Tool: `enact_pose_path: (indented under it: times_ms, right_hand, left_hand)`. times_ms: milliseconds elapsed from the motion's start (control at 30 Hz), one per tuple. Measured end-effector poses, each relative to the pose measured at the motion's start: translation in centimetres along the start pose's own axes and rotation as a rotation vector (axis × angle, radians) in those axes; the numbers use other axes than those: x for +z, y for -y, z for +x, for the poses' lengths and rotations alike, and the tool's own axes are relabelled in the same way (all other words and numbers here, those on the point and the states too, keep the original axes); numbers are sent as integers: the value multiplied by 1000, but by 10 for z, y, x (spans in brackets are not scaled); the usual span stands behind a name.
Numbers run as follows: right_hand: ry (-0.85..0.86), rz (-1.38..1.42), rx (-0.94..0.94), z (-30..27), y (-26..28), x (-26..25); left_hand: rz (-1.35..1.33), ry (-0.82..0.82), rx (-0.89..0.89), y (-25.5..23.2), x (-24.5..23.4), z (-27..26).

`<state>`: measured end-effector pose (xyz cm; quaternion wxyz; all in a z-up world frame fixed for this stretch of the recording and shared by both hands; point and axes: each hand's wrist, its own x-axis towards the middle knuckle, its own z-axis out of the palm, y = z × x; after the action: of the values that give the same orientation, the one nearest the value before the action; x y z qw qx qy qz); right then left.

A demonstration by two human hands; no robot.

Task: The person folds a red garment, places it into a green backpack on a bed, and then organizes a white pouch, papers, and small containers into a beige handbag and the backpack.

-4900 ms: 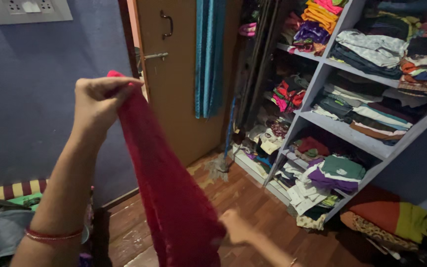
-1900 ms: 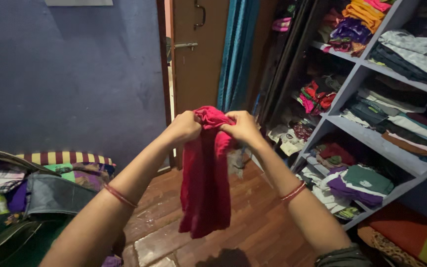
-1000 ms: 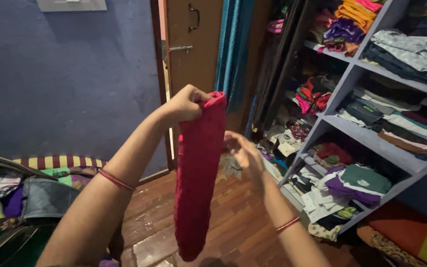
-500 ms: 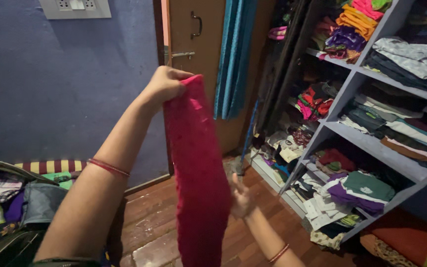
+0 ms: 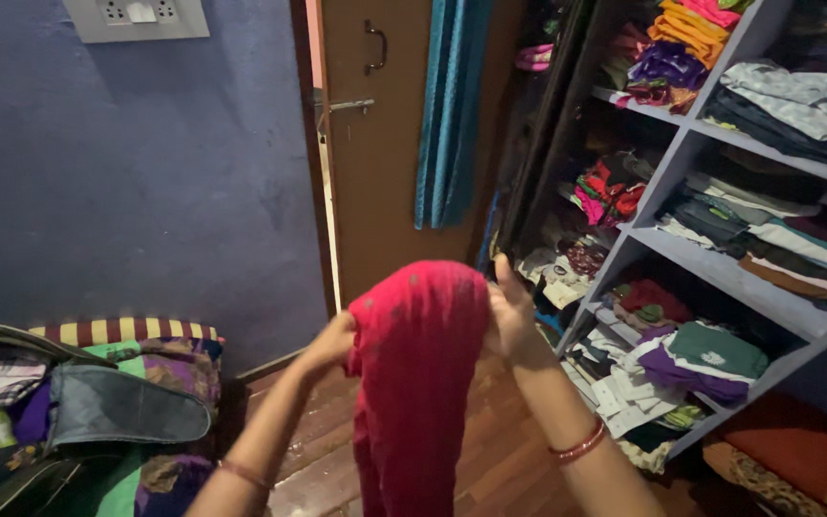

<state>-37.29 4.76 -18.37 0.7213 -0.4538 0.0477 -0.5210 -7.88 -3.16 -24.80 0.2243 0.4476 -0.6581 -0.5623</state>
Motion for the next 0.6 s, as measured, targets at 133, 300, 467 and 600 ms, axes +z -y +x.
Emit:
enact_pose_path:
  times_ms: [133, 300, 467, 600]
  right_hand:
    - [-163, -93, 58, 32, 12, 18]
    - [-204, -94, 36, 64, -2, -17]
    - [-298, -184, 133, 78, -15, -70]
    - [-518, -341, 479, 58, -2, -61]
  left_hand:
    - [-436, 97, 120, 29, 31, -11]
    - [-910, 328, 203, 51, 46, -29]
    - [-641, 262, 213, 26, 57, -43]
    - [-779, 149, 67, 10, 52, -50]
